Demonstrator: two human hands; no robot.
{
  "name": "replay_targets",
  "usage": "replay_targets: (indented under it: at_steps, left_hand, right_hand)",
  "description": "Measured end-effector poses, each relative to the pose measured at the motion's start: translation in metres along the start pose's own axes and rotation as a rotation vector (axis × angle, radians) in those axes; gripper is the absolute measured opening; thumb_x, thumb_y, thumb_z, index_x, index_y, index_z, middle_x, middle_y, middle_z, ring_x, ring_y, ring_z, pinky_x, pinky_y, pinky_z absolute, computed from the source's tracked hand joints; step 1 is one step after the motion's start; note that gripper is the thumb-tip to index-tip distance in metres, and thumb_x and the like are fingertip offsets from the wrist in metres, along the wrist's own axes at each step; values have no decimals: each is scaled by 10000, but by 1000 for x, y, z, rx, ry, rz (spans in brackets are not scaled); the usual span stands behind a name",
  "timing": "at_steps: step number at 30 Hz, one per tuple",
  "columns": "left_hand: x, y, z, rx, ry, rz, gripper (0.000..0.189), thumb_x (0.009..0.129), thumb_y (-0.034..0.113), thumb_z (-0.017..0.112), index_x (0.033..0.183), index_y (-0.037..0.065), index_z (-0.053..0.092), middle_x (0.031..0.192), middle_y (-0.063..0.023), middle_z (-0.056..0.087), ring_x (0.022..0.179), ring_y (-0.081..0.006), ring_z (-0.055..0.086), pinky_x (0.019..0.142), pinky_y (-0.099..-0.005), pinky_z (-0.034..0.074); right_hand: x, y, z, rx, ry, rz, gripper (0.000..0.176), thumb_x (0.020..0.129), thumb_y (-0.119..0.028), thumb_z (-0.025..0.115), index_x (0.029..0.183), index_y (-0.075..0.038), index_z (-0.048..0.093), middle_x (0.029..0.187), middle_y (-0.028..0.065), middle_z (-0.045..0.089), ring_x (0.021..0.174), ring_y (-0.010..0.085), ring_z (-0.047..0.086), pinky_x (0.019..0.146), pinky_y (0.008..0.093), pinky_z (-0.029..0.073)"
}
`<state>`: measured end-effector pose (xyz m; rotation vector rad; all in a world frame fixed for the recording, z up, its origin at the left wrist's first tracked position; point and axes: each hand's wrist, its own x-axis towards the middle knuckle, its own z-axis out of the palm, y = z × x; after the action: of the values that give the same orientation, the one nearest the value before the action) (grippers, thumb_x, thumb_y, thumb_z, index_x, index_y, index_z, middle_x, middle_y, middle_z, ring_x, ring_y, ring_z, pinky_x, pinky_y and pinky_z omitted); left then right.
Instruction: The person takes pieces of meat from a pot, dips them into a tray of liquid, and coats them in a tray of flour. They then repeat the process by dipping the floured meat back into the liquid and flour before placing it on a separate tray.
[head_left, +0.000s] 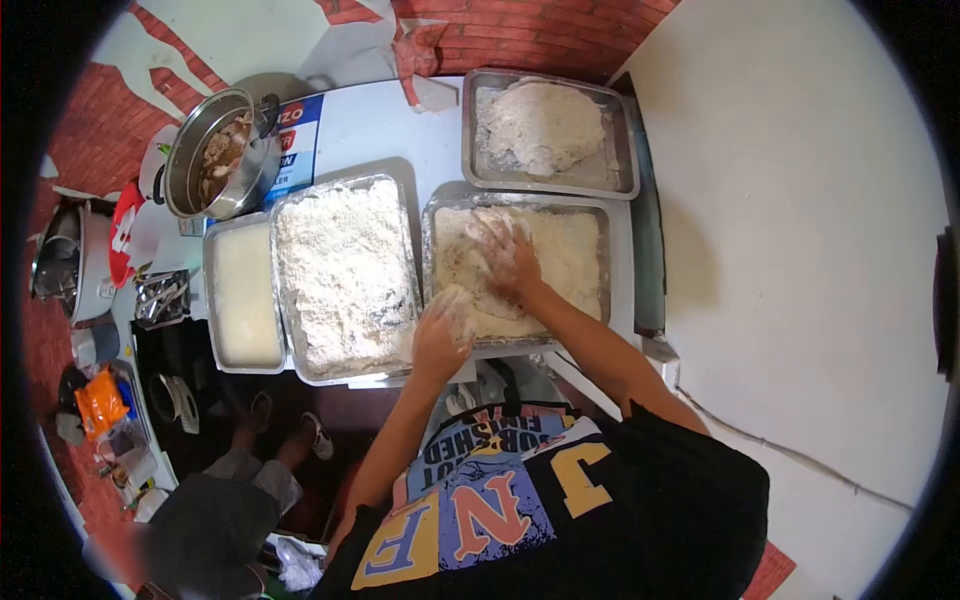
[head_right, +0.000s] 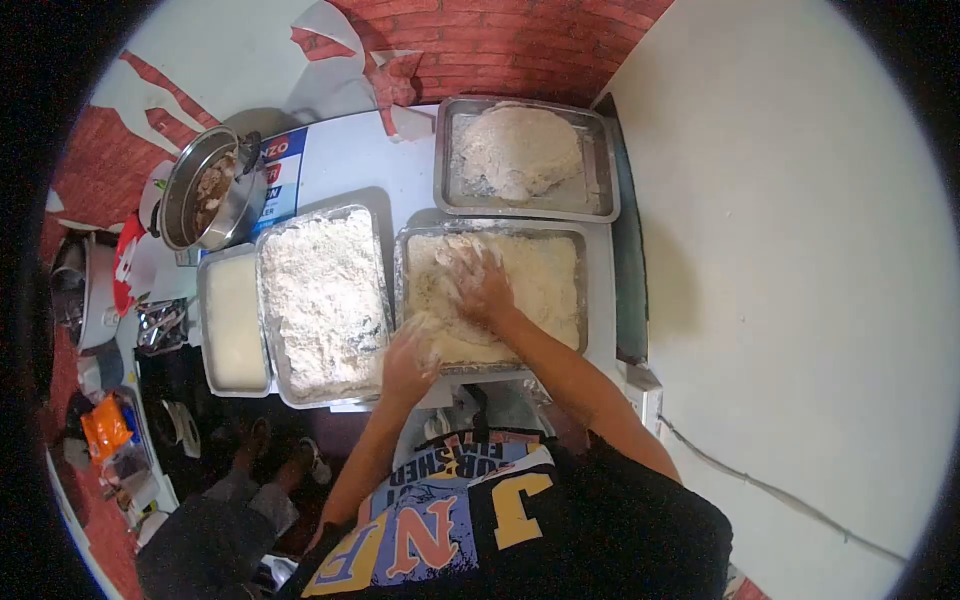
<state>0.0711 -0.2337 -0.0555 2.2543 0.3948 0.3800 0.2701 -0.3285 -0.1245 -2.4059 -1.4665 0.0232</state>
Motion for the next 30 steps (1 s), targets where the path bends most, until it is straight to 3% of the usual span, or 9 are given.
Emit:
replay_targets:
  at_steps: [3, 6, 9, 14, 17, 20, 24, 26, 30]
  left_hand:
    - [32, -1, 18, 144, -136, 84, 549, 775, 161, 673, 1285, 26, 520, 1355, -214, 472, 1268, -372, 430, 1060, -445, 364]
    - [71, -8, 34, 252, -233, 120, 526, 800, 189, 648, 1285, 35, 513, 1363, -209, 461, 1277, -378, 411, 1069, -448, 351]
    - [113, -9, 41, 355, -363, 108, 428, 787, 181, 650, 1180, 30, 573, 1262, -202, 538, 1203, -379, 480, 1030, -452, 391]
    - [150, -46, 68, 508, -598, 176, 418, 751, 254, 732, 1093, 37, 630, 1096, -189, 607, 1056, -386, 552, 925, -483, 439]
    - [151, -17, 45, 442, -576, 51, 289, 757, 196, 696, 978, 19, 639, 1009, -201, 626, 1000, -359, 593, 885, -455, 474]
    - [151, -33, 44, 316, -446, 311, 361, 722, 213, 749, 998, 9, 637, 967, -214, 631, 943, -396, 604, 837, -456, 488]
    - [169, -15, 15, 135, -373, 190, 433, 678, 172, 793, 1044, 6, 631, 975, -214, 624, 954, -416, 585, 823, -463, 485]
    - [174, 16, -7, -19, -331, 71, 449, 662, 128, 798, 1057, 0, 627, 980, -219, 618, 974, -419, 572, 824, -464, 481]
    - [160, 35, -14, 166, -171, 298, 324, 724, 154, 747, 1023, 57, 670, 1046, -151, 624, 1008, -349, 586, 840, -425, 486]
  right_hand:
    - [-8, 11, -24, 283, 232, 185, 439, 844, -389, 595, 1222, -167, 615, 1308, 162, 533, 1218, 378, 469, 1021, 500, 393]
    - [-34, 11, -77, 115, 225, 500, 407, 816, -342, 614, 1150, -111, 642, 1157, 160, 621, 1094, 373, 553, 968, 462, 436]
    - [-62, 21, -81, -41, 47, 578, 390, 770, -323, 693, 1054, -58, 652, 1109, 181, 626, 1117, 356, 540, 939, 470, 445]
    - [-64, 45, -68, -17, -294, 588, 531, 769, -402, 658, 1167, -58, 592, 1150, 198, 607, 1132, 372, 534, 975, 499, 406]
    - [-54, 48, -85, 70, -405, 610, 582, 760, -426, 657, 1216, -77, 565, 1162, 192, 607, 1143, 372, 528, 984, 503, 394]
    - [-53, 48, -91, 15, -280, 526, 537, 769, -400, 650, 1194, -82, 569, 1154, 185, 611, 1115, 360, 541, 961, 491, 414]
    - [-27, 37, -141, 57, -292, 500, 487, 802, -410, 621, 1171, -95, 580, 1168, 168, 601, 1140, 348, 520, 969, 527, 386]
    - [-26, 44, -139, 19, -32, 335, 444, 801, -380, 632, 1138, -94, 594, 1165, 157, 600, 1140, 352, 511, 957, 551, 371]
    - [-25, 41, -159, 65, 173, 161, 383, 780, -309, 666, 1089, -88, 617, 1170, 158, 589, 1133, 365, 505, 922, 563, 375]
